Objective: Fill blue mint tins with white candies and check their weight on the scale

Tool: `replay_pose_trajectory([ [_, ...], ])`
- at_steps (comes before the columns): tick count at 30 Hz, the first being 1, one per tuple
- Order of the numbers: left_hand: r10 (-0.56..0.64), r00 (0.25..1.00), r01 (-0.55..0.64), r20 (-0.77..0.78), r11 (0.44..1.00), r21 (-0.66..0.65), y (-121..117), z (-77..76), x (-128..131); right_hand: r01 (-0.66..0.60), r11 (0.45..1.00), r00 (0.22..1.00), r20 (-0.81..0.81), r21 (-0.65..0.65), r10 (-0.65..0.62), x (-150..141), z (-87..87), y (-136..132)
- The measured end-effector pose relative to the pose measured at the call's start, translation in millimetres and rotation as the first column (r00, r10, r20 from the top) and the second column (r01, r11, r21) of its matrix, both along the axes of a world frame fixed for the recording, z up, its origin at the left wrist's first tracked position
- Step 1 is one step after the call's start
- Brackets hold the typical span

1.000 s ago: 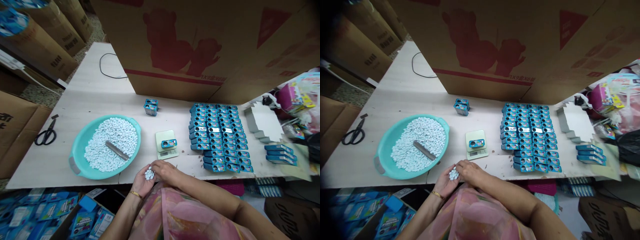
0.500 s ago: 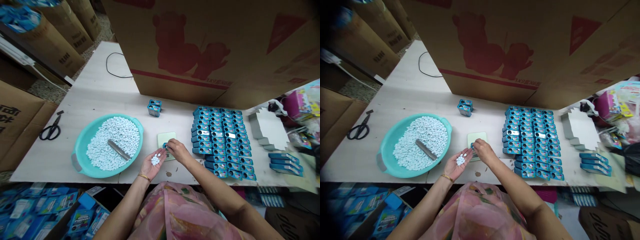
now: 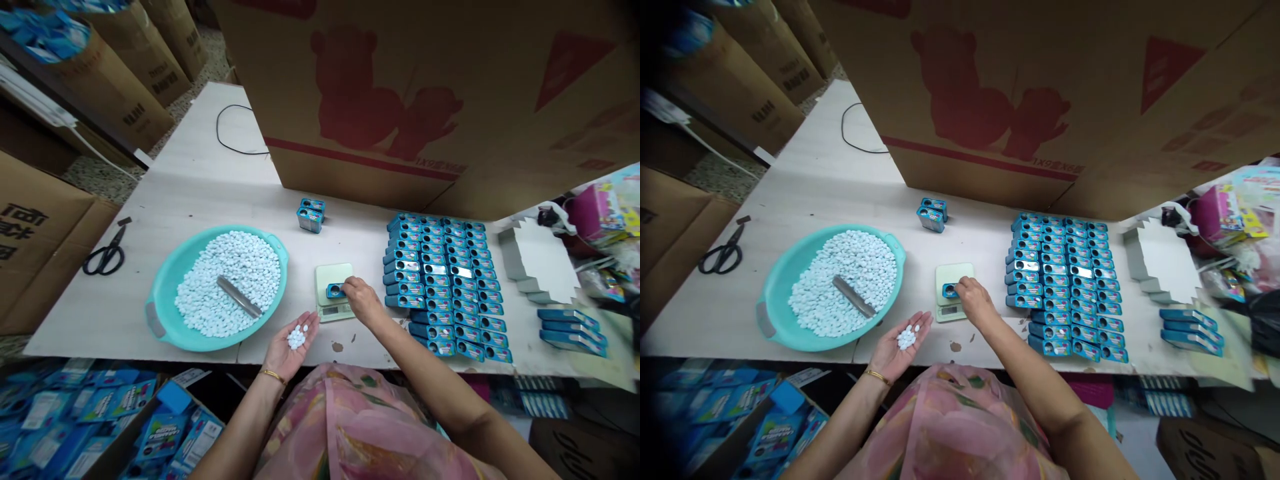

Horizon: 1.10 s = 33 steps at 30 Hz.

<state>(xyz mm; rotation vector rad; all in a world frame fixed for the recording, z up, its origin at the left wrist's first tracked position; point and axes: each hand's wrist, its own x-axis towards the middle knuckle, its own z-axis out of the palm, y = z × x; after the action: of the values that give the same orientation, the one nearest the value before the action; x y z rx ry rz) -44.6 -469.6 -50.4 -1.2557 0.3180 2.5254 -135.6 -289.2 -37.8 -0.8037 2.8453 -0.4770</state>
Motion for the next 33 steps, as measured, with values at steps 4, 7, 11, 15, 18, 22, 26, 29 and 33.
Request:
replay_pose_trajectory([
  [4,-0.009,1.0,0.009,-0.006,1.0,-0.001,-1.1,5.1,3.1,0.035,0.989,0.999,-0.011,-0.144,-0.037,1.2,4.1,-7.9],
  [7,-0.01,1.0,0.01,0.003,1.0,-0.007,-5.7,5.5,8.8,0.083,0.972,0.996,-0.015,-0.22,-0.089,10.1,6.7,4.8],
  [11,-0.045,0.999,0.045,0.019,0.999,0.004,-9.1,1.0,20.5,0.075,0.962,0.997,-0.006,-0.263,-0.079,33.3,5.9,26.6],
  [15,-0.12,0.993,0.119,0.012,0.992,0.051,0.6,-1.6,26.2,0.054,0.943,0.998,0.04,-0.328,-0.044,61.1,5.1,18.0],
  [18,-0.173,0.984,0.17,0.031,0.982,0.082,12.1,-1.4,24.9,-0.191,0.942,0.971,0.087,-0.277,0.223,76.8,10.6,-7.8],
  [22,-0.195,0.979,0.19,0.062,0.979,0.075,19.1,-1.2,23.9,-0.36,0.929,0.921,0.123,-0.089,0.369,84.1,20.6,-30.4],
  [26,-0.229,0.966,0.22,0.124,0.972,0.082,18.0,-0.9,26.5,-0.396,0.916,0.905,0.14,-0.068,0.402,84.5,22.5,-30.5],
  [29,-0.234,0.963,0.225,0.132,0.971,0.08,18.0,-0.4,28.3,-0.382,0.921,0.907,0.159,-0.082,0.39,86.6,17.6,-28.3],
  [33,-0.281,0.953,0.27,0.111,0.957,0.105,22.6,2.0,24.8,-0.34,0.938,0.925,0.152,-0.076,0.347,87.4,9.0,-26.1],
])
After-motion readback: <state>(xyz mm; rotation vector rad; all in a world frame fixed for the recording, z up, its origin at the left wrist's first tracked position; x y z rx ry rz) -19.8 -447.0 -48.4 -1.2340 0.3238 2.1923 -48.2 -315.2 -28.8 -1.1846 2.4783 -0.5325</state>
